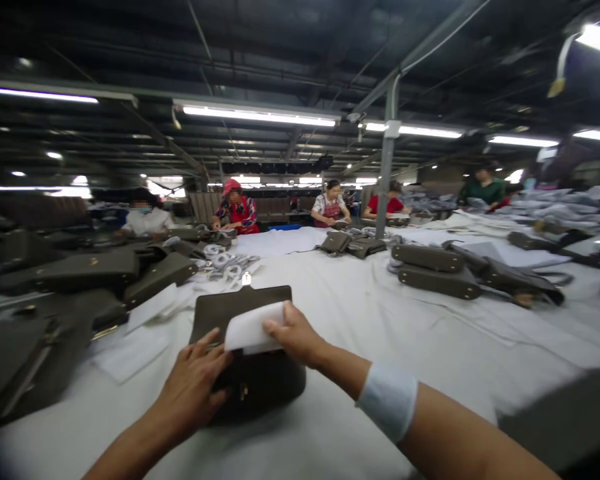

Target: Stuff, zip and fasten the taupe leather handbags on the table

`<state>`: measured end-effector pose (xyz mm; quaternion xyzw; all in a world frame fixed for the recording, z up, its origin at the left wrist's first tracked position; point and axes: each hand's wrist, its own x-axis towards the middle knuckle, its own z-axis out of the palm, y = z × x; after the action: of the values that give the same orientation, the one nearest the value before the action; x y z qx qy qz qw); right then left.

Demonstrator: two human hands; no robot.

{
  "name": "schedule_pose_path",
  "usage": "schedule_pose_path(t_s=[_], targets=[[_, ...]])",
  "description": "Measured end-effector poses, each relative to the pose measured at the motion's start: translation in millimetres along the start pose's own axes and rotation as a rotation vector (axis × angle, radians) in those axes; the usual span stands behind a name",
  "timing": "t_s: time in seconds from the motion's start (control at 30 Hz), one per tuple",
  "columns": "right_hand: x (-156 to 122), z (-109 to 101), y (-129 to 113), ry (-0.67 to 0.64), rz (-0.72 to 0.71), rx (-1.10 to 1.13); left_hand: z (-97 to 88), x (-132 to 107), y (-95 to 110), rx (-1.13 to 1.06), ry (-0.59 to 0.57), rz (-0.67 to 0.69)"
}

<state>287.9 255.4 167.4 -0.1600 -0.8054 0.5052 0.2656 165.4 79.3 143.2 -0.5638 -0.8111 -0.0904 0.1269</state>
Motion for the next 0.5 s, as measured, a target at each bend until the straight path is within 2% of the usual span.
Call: schedule_pose_path(t_s=[0.13, 0.27, 0.33, 0.43, 0.5], targets=[[11.5, 0.3, -4.6, 0.030, -0.018, -0.639, 8.1, 0.5, -5.5, 0.095, -0.024, -0.004], [5.8, 7.4, -17.0, -0.037, -0.135, -0.948, 12.6, 1.8, -11.8, 0.135, -0.055, 0.018], [2.2, 8.9, -27.1, -0.174, -0.254, -1.020, 14.7, 3.9, -15.0, 0.139, -0.099, 0.010], [8.1, 6.6, -46.7, -0.501, -0.403, -1.037, 19.6, 5.2, -18.6, 0.123, -0.134, 0.028], [21.5, 8.1, -58.3, -0.650, -0.405, -0.985, 24.7, 3.1, -20.2, 0.132, -0.106, 0.051]])
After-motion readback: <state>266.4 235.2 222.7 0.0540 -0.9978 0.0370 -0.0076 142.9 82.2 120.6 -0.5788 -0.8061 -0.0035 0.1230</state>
